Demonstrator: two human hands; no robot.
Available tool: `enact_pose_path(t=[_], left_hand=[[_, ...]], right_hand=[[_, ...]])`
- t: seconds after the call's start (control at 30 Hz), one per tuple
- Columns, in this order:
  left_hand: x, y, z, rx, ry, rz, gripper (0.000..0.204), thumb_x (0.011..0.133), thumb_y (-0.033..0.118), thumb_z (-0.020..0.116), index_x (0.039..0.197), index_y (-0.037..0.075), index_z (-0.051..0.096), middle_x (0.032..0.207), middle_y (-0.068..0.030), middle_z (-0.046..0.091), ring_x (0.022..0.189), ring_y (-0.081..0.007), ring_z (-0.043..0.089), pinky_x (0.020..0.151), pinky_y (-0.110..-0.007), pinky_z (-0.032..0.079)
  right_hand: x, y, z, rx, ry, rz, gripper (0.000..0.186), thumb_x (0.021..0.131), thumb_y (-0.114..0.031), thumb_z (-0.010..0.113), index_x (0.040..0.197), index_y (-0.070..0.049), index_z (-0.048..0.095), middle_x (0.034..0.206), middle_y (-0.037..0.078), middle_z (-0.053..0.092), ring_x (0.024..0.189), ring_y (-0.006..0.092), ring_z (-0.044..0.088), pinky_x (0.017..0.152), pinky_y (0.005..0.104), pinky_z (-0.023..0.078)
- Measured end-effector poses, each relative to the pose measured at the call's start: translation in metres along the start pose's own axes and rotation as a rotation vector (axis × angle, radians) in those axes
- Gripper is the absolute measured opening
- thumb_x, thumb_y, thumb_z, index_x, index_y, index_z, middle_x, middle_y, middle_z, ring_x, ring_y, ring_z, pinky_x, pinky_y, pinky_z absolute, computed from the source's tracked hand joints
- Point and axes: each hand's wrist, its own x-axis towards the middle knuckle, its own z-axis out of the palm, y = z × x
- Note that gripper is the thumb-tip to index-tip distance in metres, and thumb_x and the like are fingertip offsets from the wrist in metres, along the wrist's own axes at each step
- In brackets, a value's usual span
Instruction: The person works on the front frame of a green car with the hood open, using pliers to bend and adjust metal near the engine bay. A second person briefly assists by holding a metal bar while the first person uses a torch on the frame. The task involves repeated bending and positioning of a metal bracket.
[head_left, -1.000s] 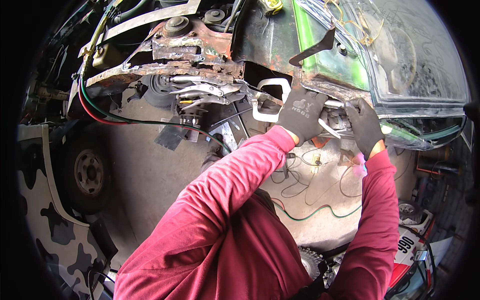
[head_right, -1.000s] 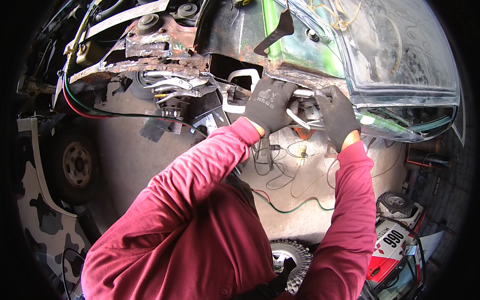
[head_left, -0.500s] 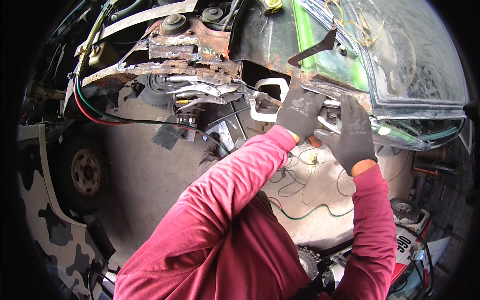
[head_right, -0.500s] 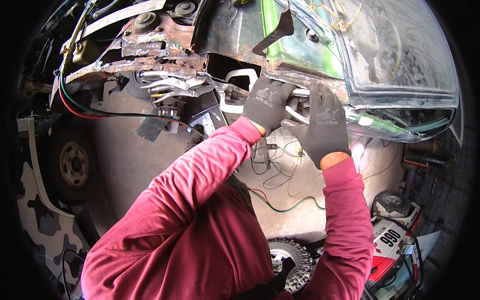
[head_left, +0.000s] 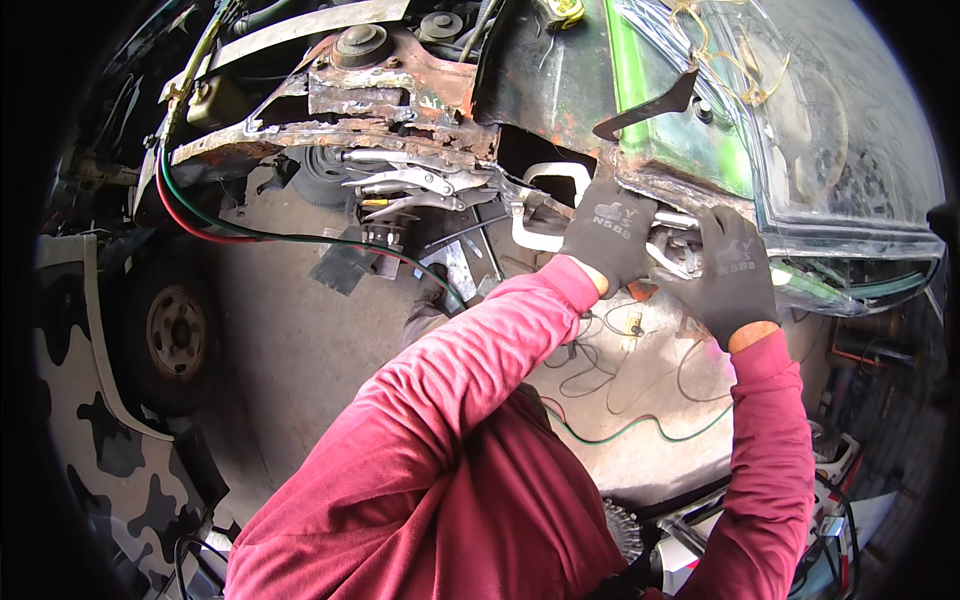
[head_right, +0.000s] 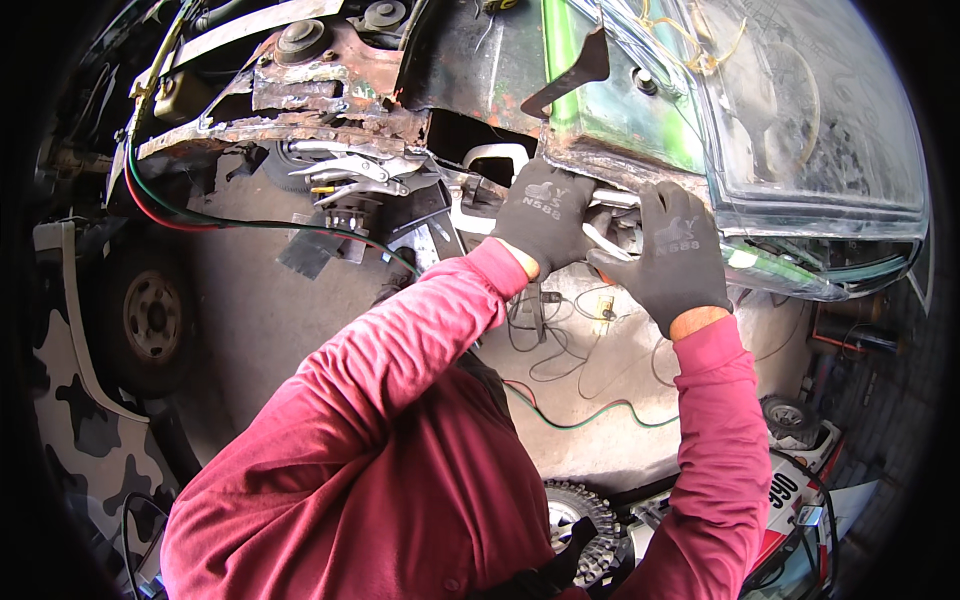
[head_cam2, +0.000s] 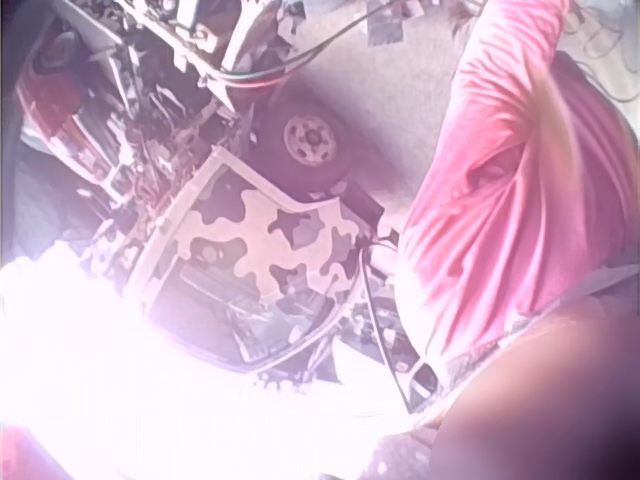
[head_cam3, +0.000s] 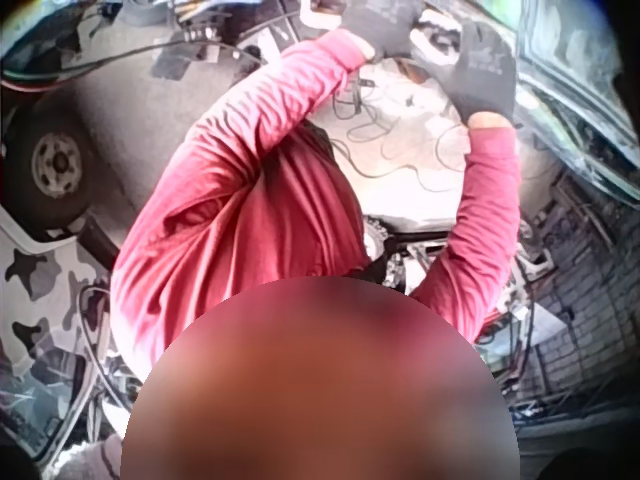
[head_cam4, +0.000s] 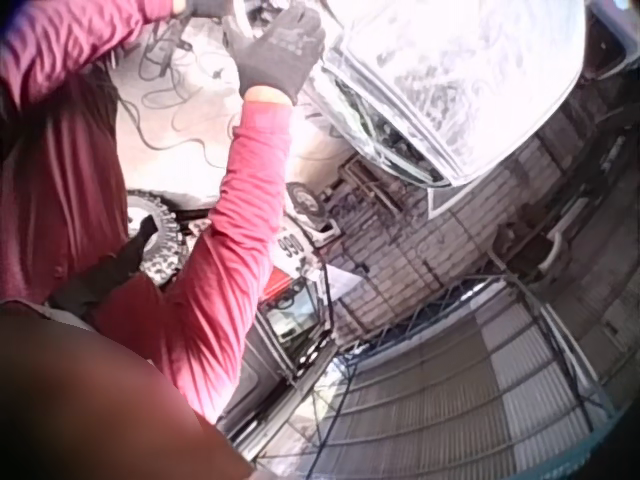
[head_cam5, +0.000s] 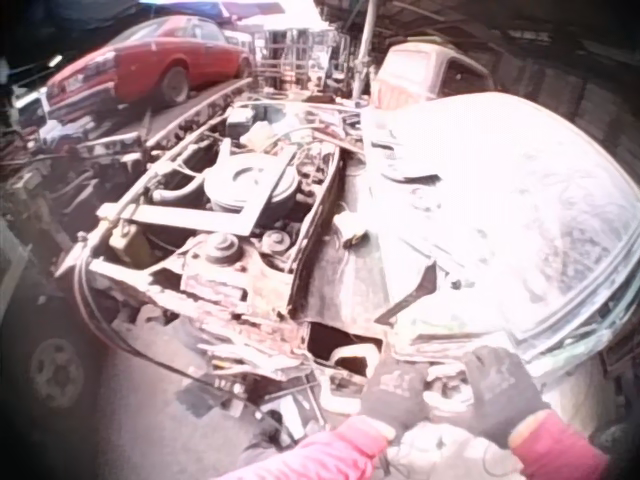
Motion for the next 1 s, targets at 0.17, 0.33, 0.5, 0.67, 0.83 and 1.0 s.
enact_pose_path(t=[0.17,0.33,0.5,0.67,0.83,1.0], left_hand=[[0.003,0.0,-0.004,-0.036,-0.053,-0.035,0.03,0.074,0.032,0.086,0.096,0.012,0.084,0.098,-0.0135,0.081,0.102,-0.0341,0.075,0.1,-0.045,0.052],[0.003,-0.001,0.0,-0.077,-0.006,-0.041,0.039,0.073,0.04,0.088,0.094,0.009,0.081,0.102,-0.0172,0.079,0.105,-0.0391,0.073,0.098,-0.05,0.054],[0.003,-0.002,0.001,-0.108,-0.061,-0.063,0.044,0.072,0.038,0.087,0.105,0.008,0.081,0.107,-0.0162,0.079,0.111,-0.0384,0.072,0.103,-0.049,0.052],[0.003,-0.003,-0.003,-0.102,-0.035,0.036,0.042,0.074,0.03,0.084,0.11,0.009,0.079,0.109,-0.0168,0.079,0.112,-0.0404,0.072,0.101,-0.053,0.053],[-0.002,-0.003,-0.007,-0.005,-0.01,0.11,0.04,0.088,0.039,0.08,0.107,0.006,0.068,0.096,-0.0208,0.077,0.094,-0.043,0.072,0.09,-0.054,0.051],[-0.005,-0.001,-0.011,-0.004,-0.067,0.069,0.041,0.09,0.041,0.077,0.107,0.004,0.07,0.096,-0.0221,0.077,0.102,-0.0423,0.07,0.099,-0.052,0.049]], right_hand=[[0.012,0.011,0.001,-0.016,-0.036,-0.073,0.091,0.072,-0.057,0.095,0.135,-0.002,0.06,0.129,0.017,0.063,0.121,0.0367,0.061,0.108,0.048,0.05],[0.02,0.019,0.003,-0.014,-0.02,-0.13,0.084,0.072,-0.055,0.096,0.128,-0.004,0.06,0.12,0.016,0.063,0.114,0.0365,0.062,0.103,0.0485,0.051],[0.013,0.014,0.001,0.046,0.1,-0.132,0.08,0.074,-0.049,0.097,0.129,-0.003,0.063,0.123,0.015,0.064,0.116,0.036,0.063,0.104,0.0489,0.051],[0.001,0.024,-0.007,0.432,0.089,0.167,0.057,0.091,-0.032,0.088,0.135,-0.001,0.066,0.123,0.018,0.067,0.11,0.0378,0.067,0.1,0.0475,0.055],[-0.006,0.028,-0.001,0.763,-0.027,0.365,0.03,0.105,-0.022,0.07,0.123,0.002,0.073,0.111,0.022,0.078,0.097,0.0326,0.075,0.092,0.0411,0.057],[0.001,0.023,0.003,0.774,-0.105,0.479,0.032,0.109,-0.028,0.065,0.12,0.001,0.073,0.106,0.023,0.076,0.093,0.0338,0.073,0.087,0.0423,0.056]])
